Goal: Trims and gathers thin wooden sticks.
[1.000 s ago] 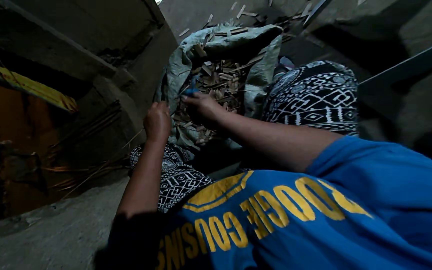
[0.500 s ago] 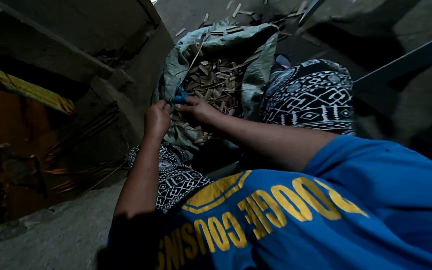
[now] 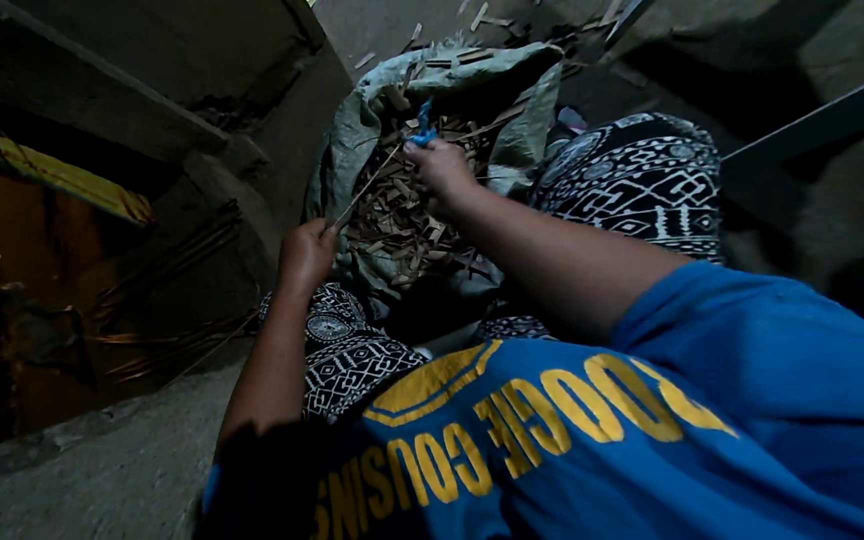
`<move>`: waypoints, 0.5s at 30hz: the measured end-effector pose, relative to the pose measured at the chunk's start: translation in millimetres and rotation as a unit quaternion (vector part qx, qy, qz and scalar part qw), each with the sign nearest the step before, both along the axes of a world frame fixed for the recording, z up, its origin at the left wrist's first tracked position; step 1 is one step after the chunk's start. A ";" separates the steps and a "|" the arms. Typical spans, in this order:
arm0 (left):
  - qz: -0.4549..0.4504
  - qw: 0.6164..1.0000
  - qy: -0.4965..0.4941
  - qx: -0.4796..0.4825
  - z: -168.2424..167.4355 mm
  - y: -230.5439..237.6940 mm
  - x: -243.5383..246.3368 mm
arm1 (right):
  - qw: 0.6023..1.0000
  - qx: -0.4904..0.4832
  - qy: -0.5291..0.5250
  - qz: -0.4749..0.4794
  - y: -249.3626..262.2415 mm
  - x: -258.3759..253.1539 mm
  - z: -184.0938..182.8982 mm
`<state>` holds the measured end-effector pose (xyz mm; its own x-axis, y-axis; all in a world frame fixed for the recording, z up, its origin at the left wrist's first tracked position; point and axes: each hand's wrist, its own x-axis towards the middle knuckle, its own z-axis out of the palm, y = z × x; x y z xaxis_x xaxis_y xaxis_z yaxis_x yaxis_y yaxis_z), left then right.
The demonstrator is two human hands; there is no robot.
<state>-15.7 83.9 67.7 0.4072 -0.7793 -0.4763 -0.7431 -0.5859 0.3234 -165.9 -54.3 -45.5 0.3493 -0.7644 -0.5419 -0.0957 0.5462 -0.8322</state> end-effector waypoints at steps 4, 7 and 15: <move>0.003 0.999 -0.039 0.023 5.6 -3.0 -3.5 | 1.000 -0.005 -0.006 0.006 5.9 -0.2 5.7; 0.013 0.999 -0.030 0.013 5.4 -7.4 -10.3 | 0.990 0.036 -0.078 0.114 41.5 1.8 35.2; -0.040 0.998 0.015 0.044 3.0 -20.7 -19.2 | 0.983 0.112 -0.086 0.120 55.4 1.7 37.2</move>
<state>-35.0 63.2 70.6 0.3301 -0.7630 -0.5557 -0.7791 -0.5526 0.2960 -164.2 1.1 -8.3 0.6061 -0.5168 -0.6046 -0.1126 0.6968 -0.7084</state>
